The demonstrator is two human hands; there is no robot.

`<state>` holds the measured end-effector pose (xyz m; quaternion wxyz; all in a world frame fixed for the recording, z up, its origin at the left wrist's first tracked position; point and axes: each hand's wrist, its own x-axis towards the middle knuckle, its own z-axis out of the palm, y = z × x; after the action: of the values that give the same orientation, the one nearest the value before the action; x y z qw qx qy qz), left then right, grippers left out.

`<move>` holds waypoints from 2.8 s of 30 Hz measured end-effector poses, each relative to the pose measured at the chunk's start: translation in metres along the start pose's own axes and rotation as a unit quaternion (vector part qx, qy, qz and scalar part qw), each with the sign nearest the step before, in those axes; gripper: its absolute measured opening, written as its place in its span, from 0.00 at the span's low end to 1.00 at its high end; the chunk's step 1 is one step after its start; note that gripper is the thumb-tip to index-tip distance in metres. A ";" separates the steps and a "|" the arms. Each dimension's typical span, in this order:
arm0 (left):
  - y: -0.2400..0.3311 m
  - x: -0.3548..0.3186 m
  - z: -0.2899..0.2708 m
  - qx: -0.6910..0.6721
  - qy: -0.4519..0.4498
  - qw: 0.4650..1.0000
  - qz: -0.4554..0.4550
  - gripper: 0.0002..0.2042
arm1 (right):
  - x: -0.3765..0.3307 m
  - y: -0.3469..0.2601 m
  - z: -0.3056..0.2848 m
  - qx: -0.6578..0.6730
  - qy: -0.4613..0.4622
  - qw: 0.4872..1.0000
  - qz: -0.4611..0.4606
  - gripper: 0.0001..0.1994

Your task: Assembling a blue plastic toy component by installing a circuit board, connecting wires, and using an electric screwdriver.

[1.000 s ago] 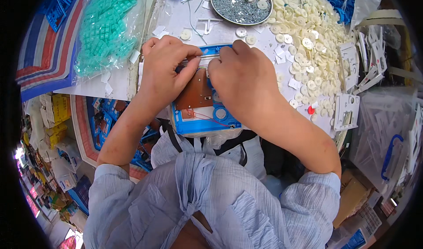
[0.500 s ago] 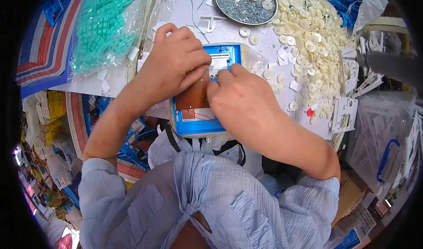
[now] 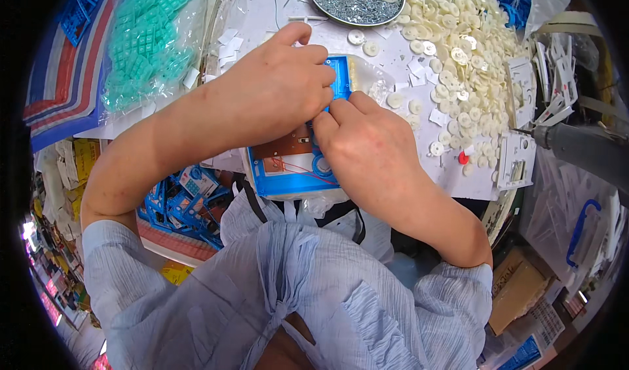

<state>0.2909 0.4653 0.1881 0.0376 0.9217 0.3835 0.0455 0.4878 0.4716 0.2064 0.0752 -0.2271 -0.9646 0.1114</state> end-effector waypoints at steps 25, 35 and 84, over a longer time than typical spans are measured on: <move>-0.023 0.045 -0.020 -0.130 -0.274 0.942 -0.142 0.08 | 0.008 0.018 0.027 0.067 0.095 0.993 -0.010 0.11; -0.033 0.037 -0.006 -0.173 -0.222 0.954 -0.105 0.07 | 0.011 0.023 0.046 0.166 0.132 0.976 0.051 0.09; 0.012 -0.065 0.038 -0.128 0.322 0.825 -0.446 0.11 | 0.079 0.040 0.014 0.148 0.069 0.985 -0.054 0.05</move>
<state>0.2578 0.4097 0.1476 0.0464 0.5704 0.7337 0.3664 0.4321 0.5397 0.1907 0.1800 -0.1677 -0.9409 0.2327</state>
